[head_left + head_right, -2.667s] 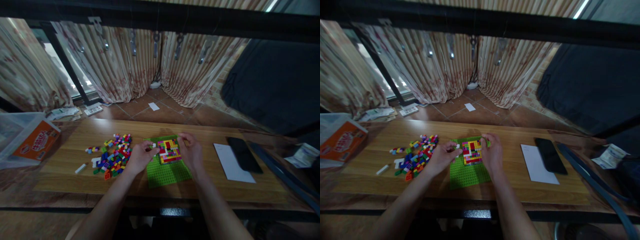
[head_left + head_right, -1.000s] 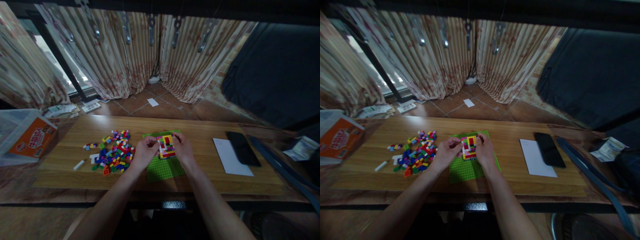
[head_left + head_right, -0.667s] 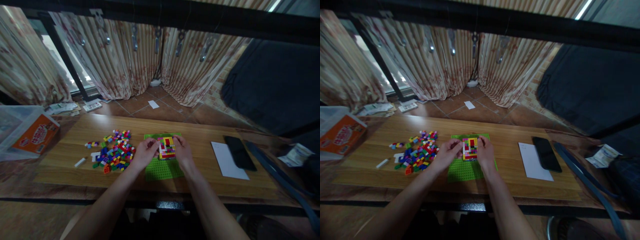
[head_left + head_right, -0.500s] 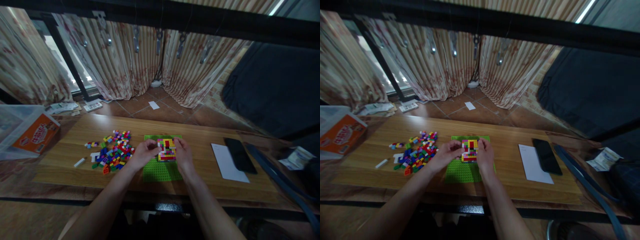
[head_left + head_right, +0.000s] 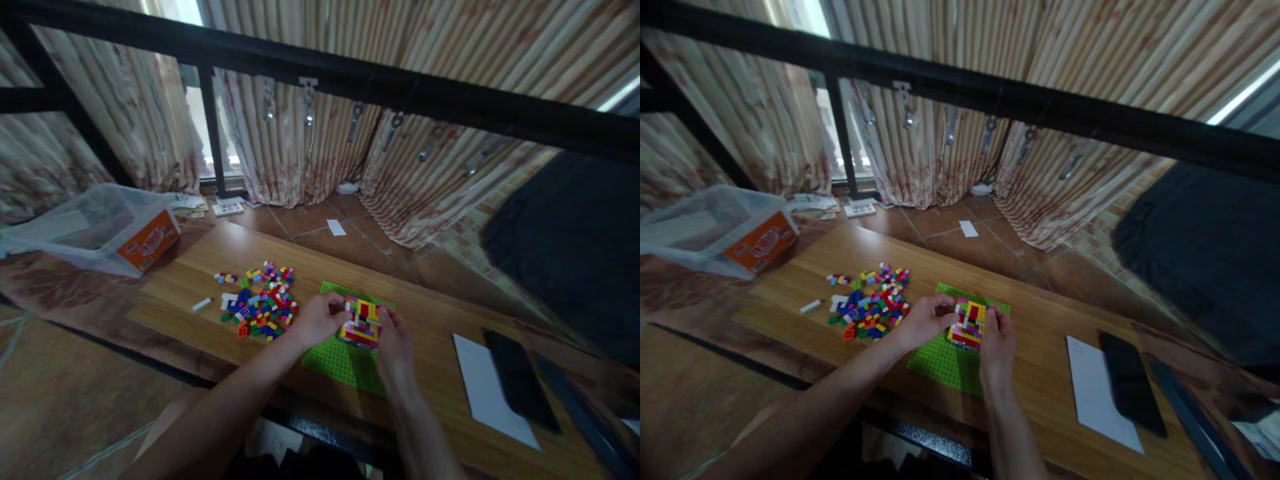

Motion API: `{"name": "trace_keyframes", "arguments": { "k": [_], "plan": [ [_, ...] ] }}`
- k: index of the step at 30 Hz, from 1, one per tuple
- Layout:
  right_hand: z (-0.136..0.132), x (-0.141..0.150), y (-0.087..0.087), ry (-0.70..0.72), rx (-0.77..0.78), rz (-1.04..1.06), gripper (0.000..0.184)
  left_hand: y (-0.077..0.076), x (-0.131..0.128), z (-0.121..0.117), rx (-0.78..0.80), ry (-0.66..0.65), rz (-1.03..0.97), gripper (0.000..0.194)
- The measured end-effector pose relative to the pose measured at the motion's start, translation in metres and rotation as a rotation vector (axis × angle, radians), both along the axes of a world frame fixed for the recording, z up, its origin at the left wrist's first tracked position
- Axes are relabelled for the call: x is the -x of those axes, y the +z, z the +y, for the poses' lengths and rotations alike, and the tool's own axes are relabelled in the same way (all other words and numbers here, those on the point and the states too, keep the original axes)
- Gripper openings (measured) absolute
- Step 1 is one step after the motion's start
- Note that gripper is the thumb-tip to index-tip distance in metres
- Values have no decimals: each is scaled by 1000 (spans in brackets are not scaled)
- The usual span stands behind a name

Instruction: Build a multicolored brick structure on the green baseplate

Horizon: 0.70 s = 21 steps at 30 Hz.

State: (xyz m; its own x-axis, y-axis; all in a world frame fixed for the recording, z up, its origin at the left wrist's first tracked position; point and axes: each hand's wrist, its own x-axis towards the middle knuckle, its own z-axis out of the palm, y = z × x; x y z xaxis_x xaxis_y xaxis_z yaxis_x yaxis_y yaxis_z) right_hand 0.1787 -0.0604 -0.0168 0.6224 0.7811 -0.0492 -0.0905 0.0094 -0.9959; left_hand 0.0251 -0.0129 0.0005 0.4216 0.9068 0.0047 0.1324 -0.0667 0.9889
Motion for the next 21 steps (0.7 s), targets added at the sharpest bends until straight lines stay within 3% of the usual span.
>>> {"name": "trace_keyframes", "arguments": {
  "k": [4,8,12,15,18,21],
  "plan": [
    [-4,6,10,-31,72,123,32,6,2,-1,-99,2,166,26],
    [-5,14,17,-53,80,186,27,25,21,11,-176,7,242,31],
    [-3,15,20,-105,86,203,23,53,88,23,-284,79,386,18],
    [0,9,21,-126,65,208,22,67,156,20,-195,425,681,21],
    [3,3,21,-165,61,196,20,65,203,10,-62,606,905,26],
    [5,0,19,-166,55,190,20,53,213,6,-8,498,916,33]
  ]
}}
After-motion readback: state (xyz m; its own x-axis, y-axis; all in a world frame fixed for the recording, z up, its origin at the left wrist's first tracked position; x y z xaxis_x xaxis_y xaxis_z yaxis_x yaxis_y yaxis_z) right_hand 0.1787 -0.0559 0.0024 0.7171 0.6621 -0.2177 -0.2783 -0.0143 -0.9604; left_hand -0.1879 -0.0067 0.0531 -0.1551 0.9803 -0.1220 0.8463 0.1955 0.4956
